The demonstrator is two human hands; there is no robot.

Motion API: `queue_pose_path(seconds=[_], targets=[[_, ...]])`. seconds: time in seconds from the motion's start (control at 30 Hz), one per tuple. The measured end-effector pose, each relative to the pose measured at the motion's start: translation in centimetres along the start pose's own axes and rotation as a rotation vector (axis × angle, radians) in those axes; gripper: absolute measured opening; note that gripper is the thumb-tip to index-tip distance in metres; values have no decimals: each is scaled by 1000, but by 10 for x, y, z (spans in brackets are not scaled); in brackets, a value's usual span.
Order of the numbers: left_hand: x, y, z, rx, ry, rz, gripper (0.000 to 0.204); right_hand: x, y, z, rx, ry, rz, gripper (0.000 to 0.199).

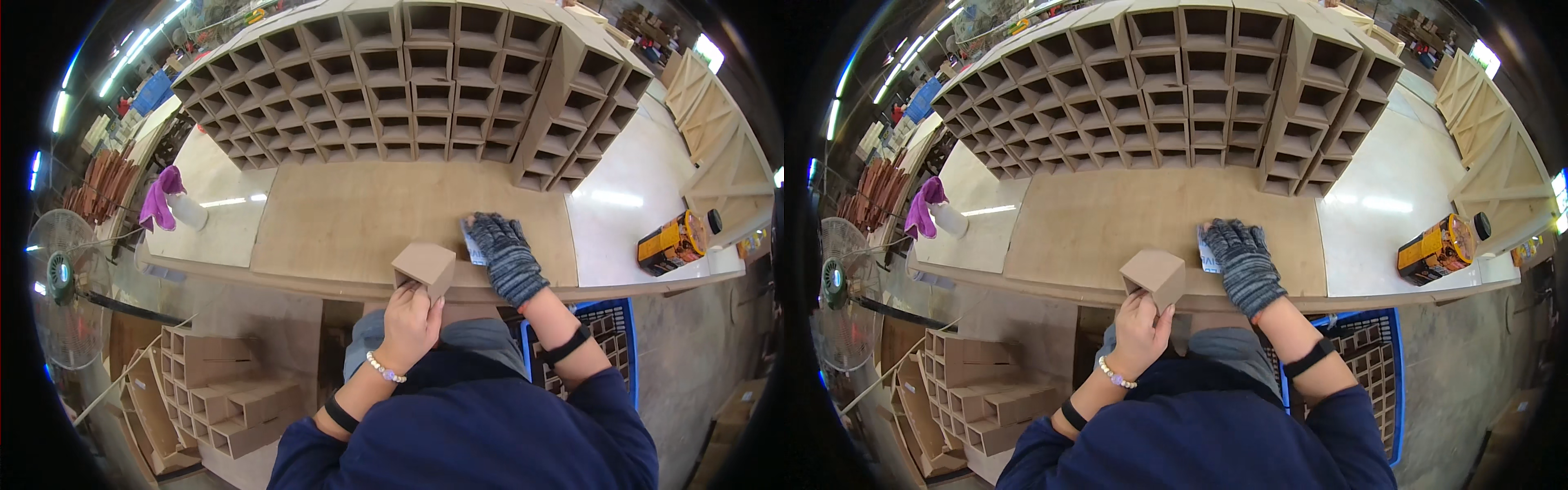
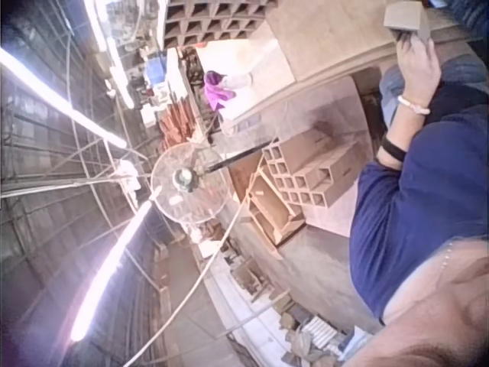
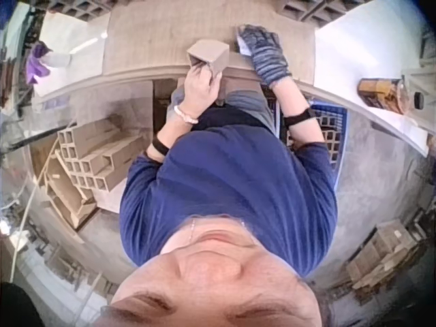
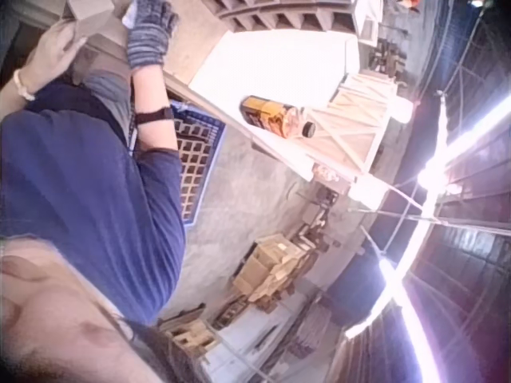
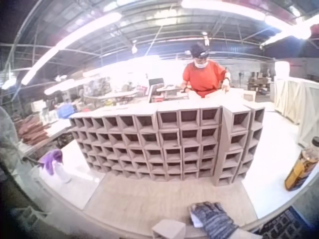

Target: The recorder uses sandpaper to smooth the edges and corners of small rectangular wooden boxes at a workshop table.

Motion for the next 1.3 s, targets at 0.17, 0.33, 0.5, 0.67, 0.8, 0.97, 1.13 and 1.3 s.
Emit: queue_pose_path(seconds=[0.17,0.33,0.5,0.67,0.8,0.97,1.13,1.3], targets=[[1,-2,-4,9,-16,-21,21,31,-17,-66,-228,-503,77,48],[-1,-1,1,25,-15,-13,21,5,18,13,91,-87,22,41],[-1,-5,-4,32,-32,-44,22,17,-13,-45,-245,-392,129,43],[-2,-1,-2,42,-25,1,20,5,-2,-12,60,-121,-82,46],[0,-3,-4,57,-61,14,18,17,-18,-28,-59,-232,87,46],[-6,-11,-5,94,-139,-41,19,5,1,-30,-172,-116,-118,42],[10,-2,-21,838,-708,-60,22,14,-1,18,89,80,25,62],[5,-10,-31,1273,-909,79,21,26,-19,3,-452,147,320,77]])
Point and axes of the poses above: each hand's wrist, its own x-axis away from the middle knuckle, its own y-axis out of the palm, z = x × y, the point moved 2 cm from there along -x, towards the middle knuckle, and after that the axes turned 11 degrees about -x, right-handed, at the moved point
